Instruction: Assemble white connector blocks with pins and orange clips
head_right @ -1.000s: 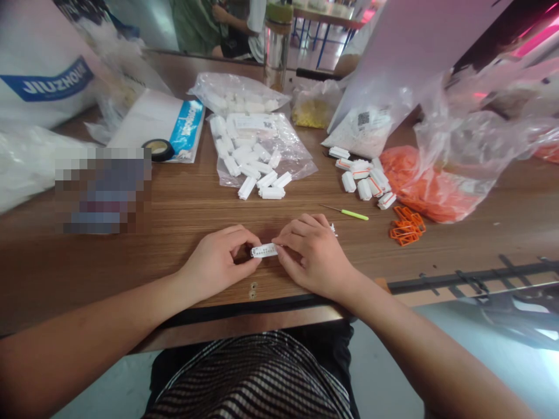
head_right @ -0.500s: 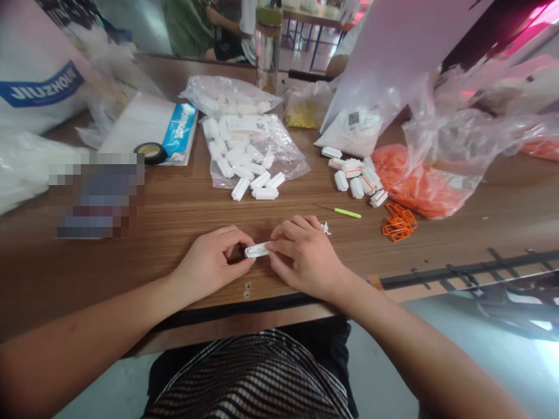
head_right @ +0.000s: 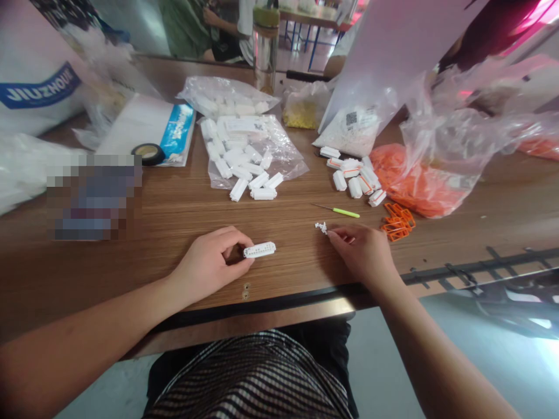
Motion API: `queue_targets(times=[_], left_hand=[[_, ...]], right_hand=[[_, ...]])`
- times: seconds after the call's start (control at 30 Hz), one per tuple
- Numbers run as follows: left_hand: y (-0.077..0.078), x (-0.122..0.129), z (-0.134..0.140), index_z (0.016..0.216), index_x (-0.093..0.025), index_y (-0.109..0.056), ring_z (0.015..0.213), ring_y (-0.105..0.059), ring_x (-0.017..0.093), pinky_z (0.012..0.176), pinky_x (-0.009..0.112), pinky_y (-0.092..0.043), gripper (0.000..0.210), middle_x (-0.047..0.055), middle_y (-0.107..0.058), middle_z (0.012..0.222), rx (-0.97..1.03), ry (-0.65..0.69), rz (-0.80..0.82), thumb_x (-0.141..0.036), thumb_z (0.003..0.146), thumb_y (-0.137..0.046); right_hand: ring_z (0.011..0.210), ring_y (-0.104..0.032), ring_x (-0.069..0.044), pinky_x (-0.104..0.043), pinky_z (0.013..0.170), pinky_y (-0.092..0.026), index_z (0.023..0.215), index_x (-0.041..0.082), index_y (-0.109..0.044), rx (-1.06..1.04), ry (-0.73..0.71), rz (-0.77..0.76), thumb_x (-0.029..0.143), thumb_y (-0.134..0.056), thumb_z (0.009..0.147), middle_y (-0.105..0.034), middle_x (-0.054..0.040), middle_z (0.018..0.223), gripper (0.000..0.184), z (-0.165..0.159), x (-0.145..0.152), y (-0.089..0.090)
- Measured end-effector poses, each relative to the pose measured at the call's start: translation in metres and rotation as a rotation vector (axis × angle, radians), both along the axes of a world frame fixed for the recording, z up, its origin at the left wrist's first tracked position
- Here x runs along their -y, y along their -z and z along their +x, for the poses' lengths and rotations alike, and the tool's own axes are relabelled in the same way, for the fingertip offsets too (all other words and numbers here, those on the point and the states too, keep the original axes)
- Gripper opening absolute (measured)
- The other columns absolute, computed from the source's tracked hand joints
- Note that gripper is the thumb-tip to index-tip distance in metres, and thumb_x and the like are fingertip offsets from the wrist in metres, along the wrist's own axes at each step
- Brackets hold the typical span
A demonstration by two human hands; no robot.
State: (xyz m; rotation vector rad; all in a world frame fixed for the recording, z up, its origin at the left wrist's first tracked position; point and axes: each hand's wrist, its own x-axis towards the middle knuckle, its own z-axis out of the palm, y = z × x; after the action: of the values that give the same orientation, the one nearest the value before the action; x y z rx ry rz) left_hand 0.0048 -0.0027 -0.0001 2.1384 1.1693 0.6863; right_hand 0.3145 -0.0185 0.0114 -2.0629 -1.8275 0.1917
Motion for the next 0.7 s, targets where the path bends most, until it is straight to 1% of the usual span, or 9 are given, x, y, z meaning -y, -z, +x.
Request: queue_targets(times=[0.13,0.23,0.33,0.4,0.43,0.5,0.57,0.63,0.7], left_hand=[[0.001,-0.001,0.000,0.090,-0.022,-0.065,0.065,-0.051,0.012,0.066,0.028,-0.042,0.010,-0.001,-0.061,0.082,0.004,0.002,-0.001,-0.020,0.080,-0.065],[0.001,-0.001,0.000,0.089,-0.022,-0.065,0.065,-0.051,0.012,0.066,0.028,-0.042,0.009,-0.001,-0.061,0.081,0.012,0.003,0.011,-0.020,0.080,-0.064],[0.000,-0.001,0.000,0.088,-0.022,-0.066,0.064,-0.050,0.011,0.066,0.028,-0.042,0.009,-0.001,-0.061,0.080,0.013,-0.001,0.015,-0.020,0.079,-0.065],[0.000,0.000,0.001,0.088,-0.022,-0.066,0.063,-0.049,0.011,0.065,0.028,-0.042,0.009,-0.001,-0.061,0.080,0.014,-0.002,0.009,-0.020,0.079,-0.065],[-0.001,0.000,0.001,0.087,-0.022,-0.066,0.063,-0.049,0.011,0.065,0.028,-0.042,0.009,-0.001,-0.060,0.080,0.014,-0.002,0.006,-0.020,0.079,-0.065],[-0.002,0.001,0.001,0.087,-0.022,-0.066,0.063,-0.049,0.011,0.065,0.028,-0.042,0.009,-0.002,-0.060,0.079,0.018,-0.001,0.001,-0.020,0.079,-0.065],[-0.002,0.001,0.001,0.087,-0.022,-0.066,0.063,-0.049,0.011,0.065,0.028,-0.041,0.009,-0.002,-0.060,0.079,0.024,-0.003,-0.003,-0.019,0.079,-0.064],[-0.001,0.001,0.001,0.087,-0.022,-0.066,0.063,-0.049,0.011,0.064,0.028,-0.041,0.009,-0.002,-0.060,0.079,0.026,-0.002,-0.002,-0.019,0.079,-0.063],[0.000,0.001,0.001,0.088,-0.022,-0.066,0.064,-0.050,0.012,0.063,0.028,-0.040,0.010,-0.001,-0.060,0.079,0.026,0.000,0.007,-0.019,0.079,-0.063]], right_hand=[[0.066,-0.069,-0.022,-0.035,0.062,-0.049,0.073,0.024,-0.076,0.064,-0.038,0.043,0.043,-0.062,0.082,-0.077,-0.0032,0.077,0.025,-0.005,-0.001,0.004],[0.063,-0.067,-0.021,-0.035,0.061,-0.048,0.070,0.024,-0.074,0.073,-0.043,0.057,0.042,-0.062,0.082,-0.076,-0.0028,0.073,0.025,-0.004,-0.002,0.006],[0.055,-0.064,-0.019,-0.033,0.055,-0.047,0.070,0.023,-0.073,-0.047,0.004,0.026,0.040,-0.065,0.079,-0.072,-0.0017,0.064,0.021,-0.007,0.001,0.003],[0.057,-0.064,-0.019,-0.032,0.056,-0.047,0.071,0.023,-0.072,-0.144,0.029,0.029,0.039,-0.067,0.078,-0.072,-0.0014,0.066,0.018,-0.014,0.003,-0.001],[0.062,-0.065,-0.019,-0.032,0.059,-0.049,0.072,0.024,-0.071,-0.185,0.016,0.047,0.038,-0.068,0.078,-0.073,-0.0015,0.070,0.016,-0.019,0.005,-0.004],[0.072,-0.067,-0.020,-0.033,0.069,-0.050,0.074,0.024,-0.069,-0.246,-0.083,0.082,0.037,-0.068,0.080,-0.073,-0.0016,0.078,0.014,-0.033,0.007,-0.010],[0.078,-0.066,-0.018,-0.033,0.075,-0.049,0.076,0.024,-0.068,-0.288,-0.262,0.070,0.034,-0.065,0.084,-0.072,-0.0012,0.081,0.013,-0.051,0.006,-0.017],[0.077,-0.063,-0.017,-0.034,0.076,-0.046,0.078,0.024,-0.067,-0.301,-0.439,0.021,0.030,-0.062,0.088,-0.070,-0.0004,0.079,0.013,-0.068,0.003,-0.021],[0.074,-0.060,-0.015,-0.034,0.076,-0.043,0.078,0.023,-0.066,-0.268,-0.550,-0.010,0.027,-0.060,0.088,-0.067,0.0006,0.074,0.013,-0.081,-0.003,-0.022]])
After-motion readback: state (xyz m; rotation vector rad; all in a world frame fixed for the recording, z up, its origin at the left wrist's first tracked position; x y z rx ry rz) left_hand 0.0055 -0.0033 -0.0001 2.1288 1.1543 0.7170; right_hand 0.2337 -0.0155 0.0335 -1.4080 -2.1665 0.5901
